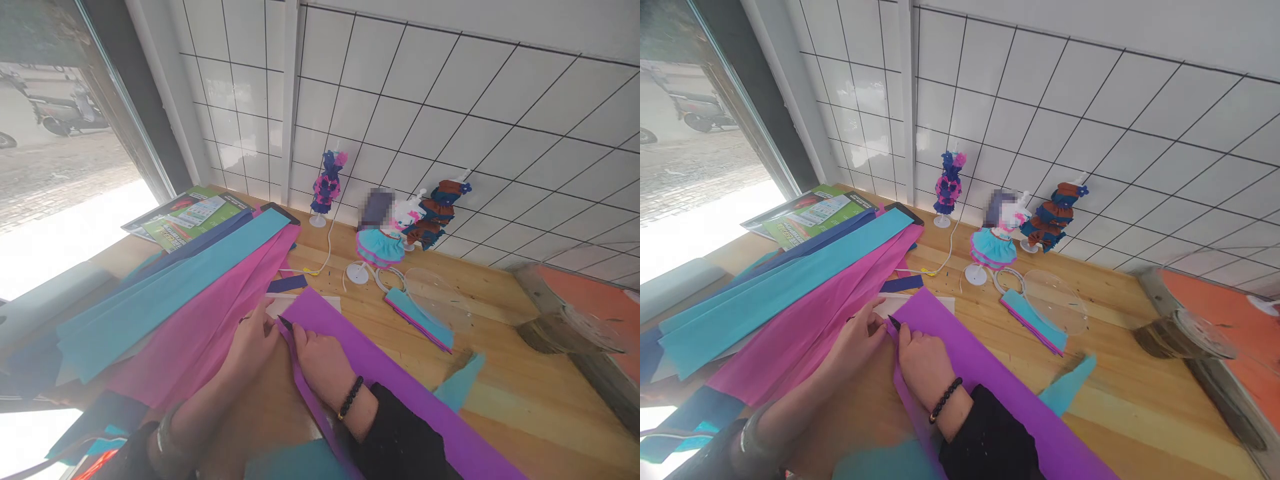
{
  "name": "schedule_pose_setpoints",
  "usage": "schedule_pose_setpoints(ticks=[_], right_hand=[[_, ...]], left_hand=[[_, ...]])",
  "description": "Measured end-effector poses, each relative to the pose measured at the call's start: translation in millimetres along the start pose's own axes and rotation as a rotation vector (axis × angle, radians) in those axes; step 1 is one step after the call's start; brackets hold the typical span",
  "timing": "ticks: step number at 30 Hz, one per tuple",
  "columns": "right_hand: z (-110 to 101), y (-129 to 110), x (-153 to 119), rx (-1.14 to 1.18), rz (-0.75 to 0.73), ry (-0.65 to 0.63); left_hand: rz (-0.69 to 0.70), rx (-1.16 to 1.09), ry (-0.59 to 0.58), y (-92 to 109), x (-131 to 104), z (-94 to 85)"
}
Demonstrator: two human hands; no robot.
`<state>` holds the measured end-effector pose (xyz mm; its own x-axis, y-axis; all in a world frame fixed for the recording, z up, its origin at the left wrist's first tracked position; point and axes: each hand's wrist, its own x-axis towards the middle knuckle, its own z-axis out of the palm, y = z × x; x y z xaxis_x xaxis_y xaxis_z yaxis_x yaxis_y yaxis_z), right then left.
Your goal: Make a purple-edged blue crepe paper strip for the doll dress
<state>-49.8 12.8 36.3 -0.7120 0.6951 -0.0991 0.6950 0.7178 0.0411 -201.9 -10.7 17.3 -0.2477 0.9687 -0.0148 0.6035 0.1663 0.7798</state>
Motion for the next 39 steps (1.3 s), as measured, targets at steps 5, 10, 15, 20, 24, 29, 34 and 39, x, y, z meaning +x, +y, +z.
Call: schedule_pose_setpoints(ticks=[5,10,15,20,24,29,34,39], right_hand=[[-0.2,1.0,-0.8,-0.002,-0.007,0.0],[-1.1,1.1,-1.1,-0.01,-0.012,0.005],[0.1,1.5,-1.1,-0.011,-0.012,0.013],[-2.3,1.3,-1.6,-0.004,-0.011,0.004],[-3.1,1.6,-1.6,0.004,-0.013,-0.006],[-1.4,1.8,-0.9,0.031,0.007,-0.011],[-7.4,5.8,-3.0,0.162,0.094,0.034],[-27.6,28.3,-21.0,0.431,0.234,0.144]], left_hand=[[-0.009,0.005,0.014,-0.6,-0.1,0.3],[-0.003,-0.018,0.018,-2.7,0.2,0.5],[-0.001,-0.021,0.012,-2.1,-0.2,0.3],[0.002,-0.016,0.018,-0.6,-0.5,-0.1],[0.006,-0.01,0.022,0.0,-0.5,-0.6],[0.011,0.0,0.017,-1.3,-1.0,-0.9],[0.019,-0.043,0.018,-2.2,-1.3,-1.7],[-0.01,-0.144,0.055,-5.6,-0.4,-4.7]])
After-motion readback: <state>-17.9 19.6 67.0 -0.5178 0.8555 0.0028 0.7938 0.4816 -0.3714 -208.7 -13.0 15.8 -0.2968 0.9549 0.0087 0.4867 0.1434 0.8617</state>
